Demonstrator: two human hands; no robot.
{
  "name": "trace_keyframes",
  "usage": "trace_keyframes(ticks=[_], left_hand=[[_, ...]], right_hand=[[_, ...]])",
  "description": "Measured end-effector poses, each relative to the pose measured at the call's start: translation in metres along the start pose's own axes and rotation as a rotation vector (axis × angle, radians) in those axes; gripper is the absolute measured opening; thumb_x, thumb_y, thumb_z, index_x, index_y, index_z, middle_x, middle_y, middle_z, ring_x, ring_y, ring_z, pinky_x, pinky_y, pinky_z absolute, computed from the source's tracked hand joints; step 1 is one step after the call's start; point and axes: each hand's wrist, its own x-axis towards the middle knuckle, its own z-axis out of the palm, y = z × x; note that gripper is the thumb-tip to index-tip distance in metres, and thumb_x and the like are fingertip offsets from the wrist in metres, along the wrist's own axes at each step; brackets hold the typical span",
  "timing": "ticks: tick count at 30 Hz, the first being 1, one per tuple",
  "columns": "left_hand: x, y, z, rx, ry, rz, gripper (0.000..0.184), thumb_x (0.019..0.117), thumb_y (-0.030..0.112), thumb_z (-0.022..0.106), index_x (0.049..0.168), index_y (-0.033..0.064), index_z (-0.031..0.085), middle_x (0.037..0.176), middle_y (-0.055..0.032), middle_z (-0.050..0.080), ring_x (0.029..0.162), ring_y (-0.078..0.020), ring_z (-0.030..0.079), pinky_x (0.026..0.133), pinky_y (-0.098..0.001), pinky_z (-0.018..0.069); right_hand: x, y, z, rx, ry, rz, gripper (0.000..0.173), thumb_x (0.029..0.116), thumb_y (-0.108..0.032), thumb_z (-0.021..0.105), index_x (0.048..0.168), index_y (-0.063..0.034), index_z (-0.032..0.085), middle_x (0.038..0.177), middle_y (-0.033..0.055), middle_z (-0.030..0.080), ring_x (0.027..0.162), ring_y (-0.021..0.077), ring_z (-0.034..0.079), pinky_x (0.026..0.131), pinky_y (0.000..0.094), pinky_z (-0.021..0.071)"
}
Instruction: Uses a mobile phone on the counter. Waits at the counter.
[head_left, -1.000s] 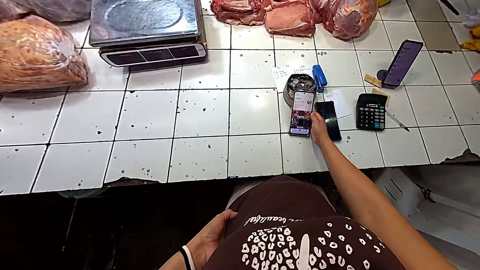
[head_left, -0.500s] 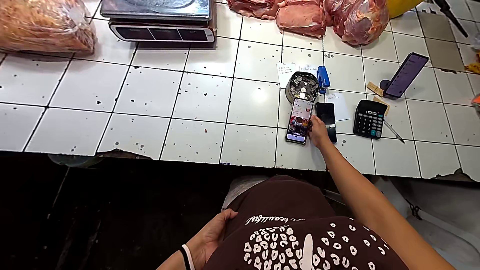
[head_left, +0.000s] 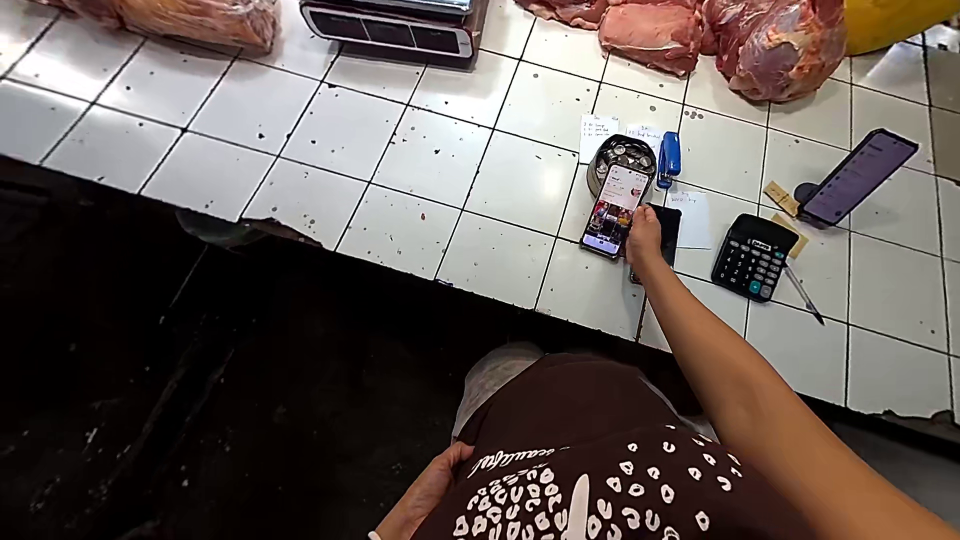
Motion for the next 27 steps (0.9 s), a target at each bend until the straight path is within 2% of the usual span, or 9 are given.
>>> trace_keyframes(ticks=[2, 4, 7, 10, 12, 16, 19, 24, 27], left_hand=[[0.007, -0.020, -0.004, -0.054, 0.007, 0.026, 0.033, 0.1065, 0.017, 0.034, 0.085, 0.0103, 0.059, 0.068, -0.0054, 0.067, 0.059, -0.0104, 0.065, 0.053, -0.0251, 0.0543], [0.019, -0.041, -0.013, -0.119, -0.002, 0.045, 0.031, 0.1067, 0.017, 0.035, 0.088, 0.0093, 0.059, 0.070, -0.0063, 0.067, 0.060, -0.0116, 0.065, 0.054, -0.0266, 0.0550], [0.006, -0.063, 0.004, -0.154, 0.078, 0.110, 0.036, 0.1077, 0.014, 0.032, 0.083, 0.0123, 0.057, 0.066, -0.0017, 0.066, 0.058, -0.0074, 0.065, 0.053, -0.0230, 0.0542], [-0.002, -0.075, 0.012, -0.245, 0.080, 0.128, 0.038, 0.1071, 0.012, 0.030, 0.080, 0.0130, 0.057, 0.065, -0.0008, 0.067, 0.058, -0.0064, 0.065, 0.053, -0.0222, 0.0550], [-0.005, -0.077, 0.015, -0.297, 0.073, 0.124, 0.038, 0.1064, 0.011, 0.031, 0.080, 0.0124, 0.058, 0.065, -0.0012, 0.067, 0.057, -0.0064, 0.066, 0.053, -0.0220, 0.0551], [-0.008, -0.067, 0.018, -0.326, 0.077, 0.105, 0.035, 0.1069, 0.015, 0.033, 0.084, 0.0111, 0.059, 0.069, -0.0039, 0.069, 0.061, -0.0097, 0.068, 0.056, -0.0250, 0.0567], [0.005, -0.055, 0.007, -0.305, 0.040, 0.065, 0.028, 0.1063, 0.020, 0.038, 0.094, 0.0079, 0.061, 0.077, -0.0087, 0.069, 0.067, -0.0148, 0.069, 0.059, -0.0306, 0.0578], [-0.013, -0.014, 0.013, -0.132, 0.051, 0.069, 0.035, 0.1066, 0.016, 0.033, 0.084, 0.0109, 0.059, 0.070, -0.0049, 0.069, 0.061, -0.0106, 0.068, 0.055, -0.0255, 0.0565], [-0.026, 0.014, 0.022, -0.061, 0.114, 0.059, 0.033, 0.1067, 0.015, 0.033, 0.085, 0.0106, 0.057, 0.068, -0.0049, 0.067, 0.058, -0.0103, 0.066, 0.052, -0.0249, 0.0548]], right_hand=[[0.001, 0.001, 0.002, 0.011, 0.014, -0.006, 0.040, 0.1142, -0.018, 0.031, 0.145, 0.0047, 0.045, 0.137, 0.0219, 0.056, 0.124, 0.0222, 0.057, 0.107, 0.0377, 0.0448], [0.000, 0.006, 0.005, 0.060, -0.004, 0.003, 0.041, 0.1135, -0.016, 0.031, 0.148, 0.0037, 0.038, 0.139, 0.0213, 0.053, 0.124, 0.0222, 0.057, 0.107, 0.0373, 0.0467], [-0.007, 0.008, 0.007, 0.114, -0.023, 0.027, 0.042, 0.1135, -0.017, 0.029, 0.150, 0.0026, 0.037, 0.143, 0.0203, 0.051, 0.127, 0.0216, 0.055, 0.108, 0.0362, 0.0451], [-0.008, 0.007, 0.007, 0.131, -0.078, 0.034, 0.043, 0.1141, -0.027, 0.030, 0.146, 0.0004, 0.041, 0.140, 0.0190, 0.052, 0.126, 0.0229, 0.056, 0.107, 0.0396, 0.0468], [-0.006, 0.002, 0.012, 0.099, -0.079, 0.034, 0.045, 0.1129, -0.033, 0.038, 0.142, 0.0006, 0.044, 0.132, 0.0181, 0.057, 0.118, 0.0213, 0.060, 0.101, 0.0381, 0.0500], [-0.009, -0.012, 0.025, 0.009, -0.018, 0.072, 0.054, 0.1054, -0.030, 0.060, 0.143, 0.0041, 0.041, 0.127, 0.0201, 0.059, 0.110, 0.0217, 0.061, 0.097, 0.0362, 0.0507], [-0.004, -0.011, 0.030, -0.044, 0.036, 0.097, 0.064, 0.0993, -0.029, 0.070, 0.144, 0.0049, 0.041, 0.130, 0.0234, 0.059, 0.116, 0.0270, 0.061, 0.101, 0.0416, 0.0492], [-0.003, -0.007, 0.033, -0.128, 0.069, 0.083, 0.074, 0.0962, -0.024, 0.074, 0.150, 0.0056, 0.033, 0.141, 0.0269, 0.054, 0.130, 0.0321, 0.055, 0.110, 0.0448, 0.0438], [-0.003, -0.009, 0.034, -0.142, 0.093, 0.084, 0.073, 0.0958, -0.022, 0.075, 0.149, 0.0068, 0.034, 0.140, 0.0272, 0.054, 0.129, 0.0318, 0.056, 0.110, 0.0443, 0.0440]])
